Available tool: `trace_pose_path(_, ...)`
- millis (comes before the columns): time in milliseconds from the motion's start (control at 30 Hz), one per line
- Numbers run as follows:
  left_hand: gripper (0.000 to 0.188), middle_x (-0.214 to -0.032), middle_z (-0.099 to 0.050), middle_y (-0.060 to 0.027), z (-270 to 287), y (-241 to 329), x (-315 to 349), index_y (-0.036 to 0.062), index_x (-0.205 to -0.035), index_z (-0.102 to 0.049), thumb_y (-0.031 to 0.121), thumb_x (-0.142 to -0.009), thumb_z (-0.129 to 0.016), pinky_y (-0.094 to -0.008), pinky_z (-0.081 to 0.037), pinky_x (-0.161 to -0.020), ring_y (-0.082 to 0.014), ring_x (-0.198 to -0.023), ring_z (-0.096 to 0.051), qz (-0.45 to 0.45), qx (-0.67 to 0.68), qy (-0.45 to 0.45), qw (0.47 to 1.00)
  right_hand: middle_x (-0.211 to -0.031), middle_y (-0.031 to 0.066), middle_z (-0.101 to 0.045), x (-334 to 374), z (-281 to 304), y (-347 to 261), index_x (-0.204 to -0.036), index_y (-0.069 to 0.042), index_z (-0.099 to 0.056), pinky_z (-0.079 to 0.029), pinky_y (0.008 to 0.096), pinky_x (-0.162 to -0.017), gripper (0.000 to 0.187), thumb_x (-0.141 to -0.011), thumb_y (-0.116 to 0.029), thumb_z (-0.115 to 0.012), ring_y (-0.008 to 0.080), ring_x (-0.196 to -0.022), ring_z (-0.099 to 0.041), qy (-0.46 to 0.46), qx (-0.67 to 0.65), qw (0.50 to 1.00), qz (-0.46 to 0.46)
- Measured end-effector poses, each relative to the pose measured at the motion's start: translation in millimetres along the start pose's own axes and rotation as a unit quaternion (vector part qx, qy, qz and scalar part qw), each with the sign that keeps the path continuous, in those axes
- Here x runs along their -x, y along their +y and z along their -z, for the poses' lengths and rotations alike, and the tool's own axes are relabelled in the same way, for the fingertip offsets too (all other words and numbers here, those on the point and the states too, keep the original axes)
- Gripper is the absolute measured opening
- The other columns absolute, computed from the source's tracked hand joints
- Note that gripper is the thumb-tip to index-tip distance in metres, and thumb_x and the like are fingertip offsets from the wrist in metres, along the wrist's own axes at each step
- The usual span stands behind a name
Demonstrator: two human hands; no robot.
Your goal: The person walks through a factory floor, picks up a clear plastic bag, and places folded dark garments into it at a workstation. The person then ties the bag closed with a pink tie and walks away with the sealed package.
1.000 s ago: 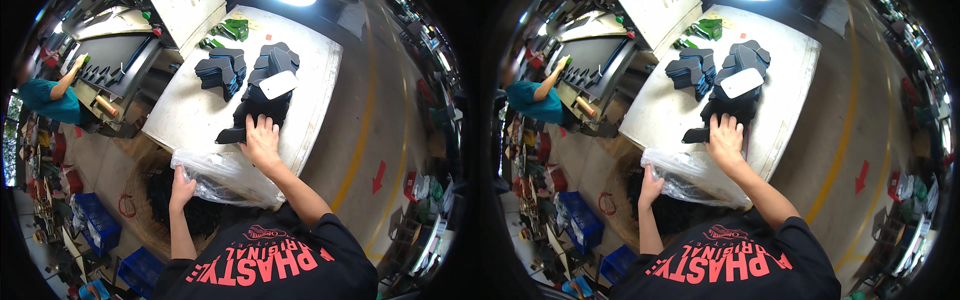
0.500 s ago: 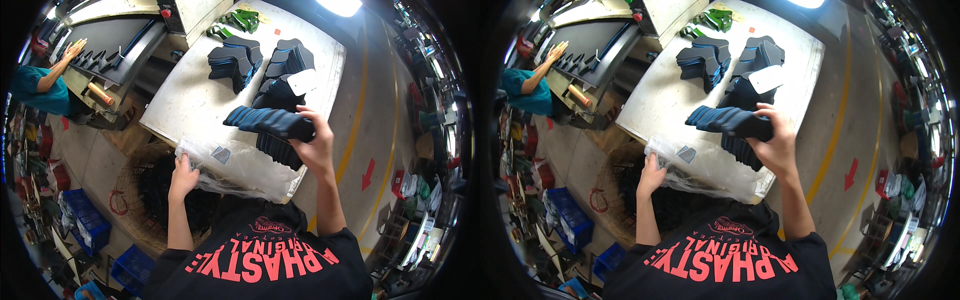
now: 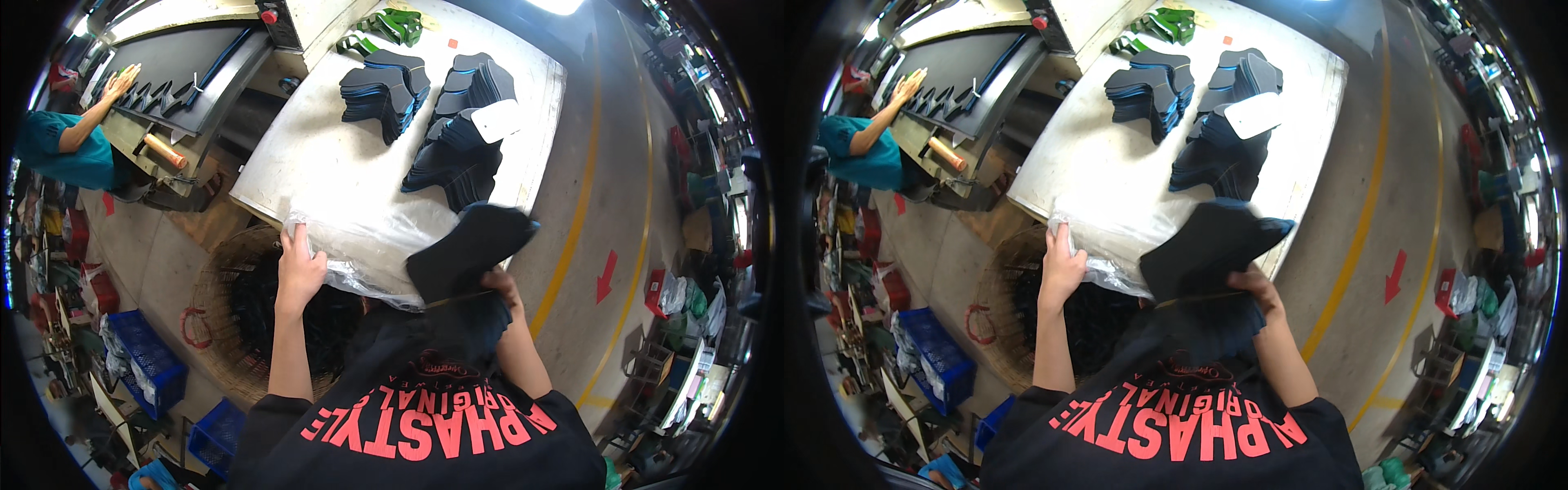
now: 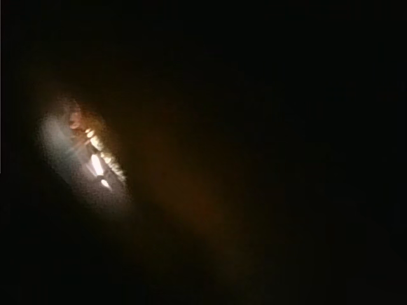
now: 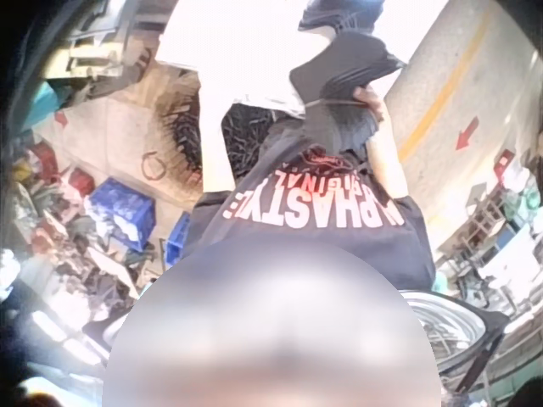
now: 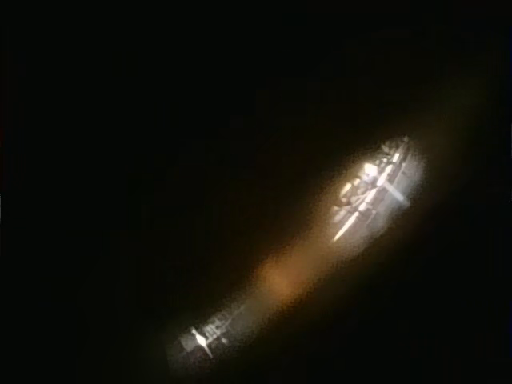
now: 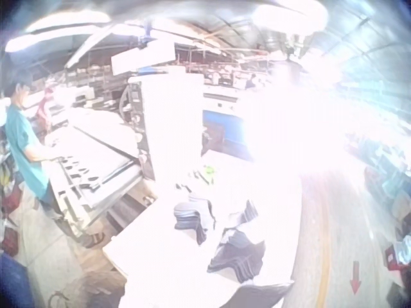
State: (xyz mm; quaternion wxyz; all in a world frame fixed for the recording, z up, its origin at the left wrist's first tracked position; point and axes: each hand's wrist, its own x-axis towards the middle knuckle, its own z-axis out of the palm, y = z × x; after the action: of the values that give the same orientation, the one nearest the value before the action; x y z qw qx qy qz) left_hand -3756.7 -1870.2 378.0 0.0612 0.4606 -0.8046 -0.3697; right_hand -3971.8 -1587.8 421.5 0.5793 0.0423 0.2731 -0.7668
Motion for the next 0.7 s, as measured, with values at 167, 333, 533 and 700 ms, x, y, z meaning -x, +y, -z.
trace_pose_path(167,0.078,-0.164,-0.025,-0.0339,16,29,7,0.0006,-0.156,-0.038,0.009,-0.081,-0.061,-0.053,-0.051,-0.106,-0.056,-0.124,-0.057,-0.089,-0.004,-0.022,0.996,-0.136,0.0155,-0.068,-45,24,28,-0.145,0.003,-0.054,-0.048,0.0429,-0.114,0.071,-0.077,0.006,-0.072,0.0318,-0.127,-0.065,-0.058,0.156,0.979,-0.117)
trace_pose_path(333,0.085,-0.169,-0.01,-0.0347,35,40,22,0.0015,-0.157,-0.04,0.007,-0.075,-0.063,-0.0506,-0.052,-0.106,-0.0557,-0.121,-0.06,-0.104,-0.062,-0.131,0.984,-0.126,0.0093,-0.072,-80,33,26,-0.134,0.0,-0.064,-0.053,0.0368,-0.105,0.054,-0.082,0.005,-0.078,0.0224,-0.115,-0.069,0.03,0.199,0.979,0.023)
trace_pose_path(533,0.11,-0.17,-0.01,-0.0365,32,20,43,0.0027,-0.168,-0.012,0.006,-0.071,-0.064,-0.0447,-0.05,-0.11,-0.0534,-0.129,-0.057,-0.118,-0.054,-0.258,0.957,-0.109,0.0037,-0.076,-82,10,6,-0.117,-0.004,-0.071,-0.055,0.0327,-0.096,0.042,-0.08,-0.004,-0.091,0.0136,-0.104,-0.07,0.117,0.433,0.854,0.265)
trace_pose_path(700,0.114,-0.169,-0.017,-0.0359,21,5,48,-0.0009,-0.167,0.003,0.001,-0.074,-0.063,-0.0339,-0.03,-0.123,-0.0367,-0.155,-0.033,-0.055,0.125,-0.299,0.944,-0.117,0.0154,-0.074,-61,-11,1,-0.111,-0.003,-0.071,-0.052,0.0385,-0.101,0.043,-0.069,0.005,-0.079,0.0289,-0.113,-0.07,-0.053,0.638,0.682,0.354)
